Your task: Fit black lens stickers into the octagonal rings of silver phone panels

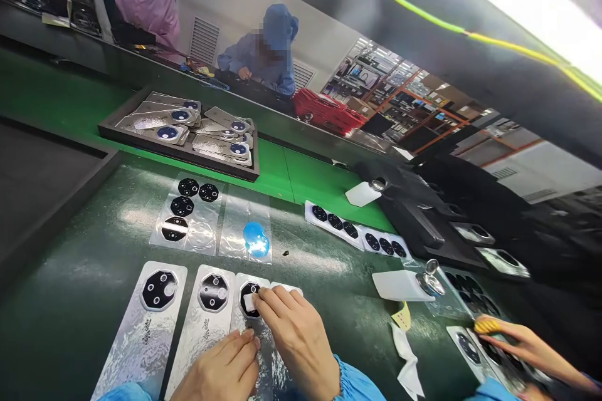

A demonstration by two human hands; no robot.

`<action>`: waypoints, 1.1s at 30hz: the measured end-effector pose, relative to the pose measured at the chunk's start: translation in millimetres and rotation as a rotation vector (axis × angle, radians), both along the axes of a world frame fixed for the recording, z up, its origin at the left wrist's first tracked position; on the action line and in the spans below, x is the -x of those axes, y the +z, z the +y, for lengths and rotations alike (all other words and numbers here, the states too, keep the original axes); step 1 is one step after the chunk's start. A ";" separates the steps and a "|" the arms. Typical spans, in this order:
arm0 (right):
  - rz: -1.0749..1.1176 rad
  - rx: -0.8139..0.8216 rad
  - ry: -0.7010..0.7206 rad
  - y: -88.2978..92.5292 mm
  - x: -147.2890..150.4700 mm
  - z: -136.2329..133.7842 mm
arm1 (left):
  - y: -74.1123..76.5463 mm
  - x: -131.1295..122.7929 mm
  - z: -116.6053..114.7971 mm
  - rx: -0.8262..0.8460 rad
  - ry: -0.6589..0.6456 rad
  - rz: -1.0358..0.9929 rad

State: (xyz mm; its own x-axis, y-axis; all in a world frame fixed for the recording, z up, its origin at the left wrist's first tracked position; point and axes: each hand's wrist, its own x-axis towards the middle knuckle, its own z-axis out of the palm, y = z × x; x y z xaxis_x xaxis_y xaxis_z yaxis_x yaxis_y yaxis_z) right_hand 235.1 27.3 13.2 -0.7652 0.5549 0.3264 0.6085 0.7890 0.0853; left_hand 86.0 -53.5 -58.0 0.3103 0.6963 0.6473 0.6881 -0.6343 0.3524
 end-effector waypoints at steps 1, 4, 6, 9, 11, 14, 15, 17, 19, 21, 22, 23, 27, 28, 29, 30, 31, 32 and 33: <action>0.001 0.000 -0.001 -0.3 0.1 0.3 | -0.8 -0.4 0.0 -0.007 -0.002 -0.001; 0.005 0.006 -0.016 -1.3 -0.1 1.2 | -0.9 0.1 1.2 -0.029 -0.009 0.003; 0.005 0.016 -0.024 -2.1 -0.4 1.5 | 0.2 0.9 2.3 -0.037 -0.015 0.005; 0.015 0.015 -0.026 -3.8 -1.2 2.1 | 2.1 2.0 3.4 -0.035 -0.019 0.003; 0.019 0.012 -0.029 -4.6 -1.6 2.1 | 3.2 2.8 3.7 -0.030 -0.027 0.006; 0.018 0.018 -0.039 -4.7 -0.9 0.7 | 4.3 4.7 3.6 -0.022 -0.047 0.026; 0.018 0.018 -0.042 -4.7 -0.2 -0.1 | 4.6 5.4 3.5 -0.019 -0.055 0.032; 0.019 0.011 -0.045 -5.2 1.5 -1.1 | 5.2 6.7 3.4 -0.017 -0.066 0.043; 0.032 0.001 -0.048 -6.2 1.9 -0.7 | 6.0 8.0 3.8 -0.013 -0.075 0.055; 0.065 0.008 -0.061 -6.6 -0.1 0.7 | 6.9 9.1 4.6 -0.008 -0.082 0.068; 0.092 0.024 -0.076 -6.0 -2.3 1.3 | 7.2 9.5 5.2 -0.009 -0.089 0.074; 0.127 0.047 -0.095 -4.9 -5.0 1.6 | 7.3 9.7 5.8 -0.010 -0.098 0.078; 0.289 0.177 -0.170 2.7 -15.9 -3.3 | 5.2 10.6 6.4 0.026 -0.126 0.068; 0.317 0.200 -0.178 4.2 -17.5 -5.8 | 4.2 11.7 5.7 0.042 -0.140 0.069; 0.338 0.213 -0.179 5.2 -18.4 -8.6 | 3.2 13.8 4.4 0.050 -0.160 0.078; 0.350 0.218 -0.175 5.4 -18.8 -11.4 | 2.3 16.9 2.5 0.055 -0.181 0.094; 0.358 0.216 -0.169 5.2 -18.5 -14.0 | 1.8 21.3 0.1 0.053 -0.189 0.107; 0.363 0.209 -0.161 4.4 -17.7 -16.4 | 1.7 26.8 -2.7 0.043 -0.175 0.113; 0.367 0.201 -0.153 3.4 -16.4 -18.4 | 2.2 33.3 -5.7 0.033 -0.139 0.114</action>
State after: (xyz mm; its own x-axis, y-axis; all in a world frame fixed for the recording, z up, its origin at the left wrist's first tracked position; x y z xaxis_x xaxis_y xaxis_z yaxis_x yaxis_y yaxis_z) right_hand 251.6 8.9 16.6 -0.5232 0.7328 0.4351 0.6810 0.6664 -0.3036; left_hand 52.7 -59.3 -55.8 0.4751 0.6616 0.5802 0.6312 -0.7156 0.2992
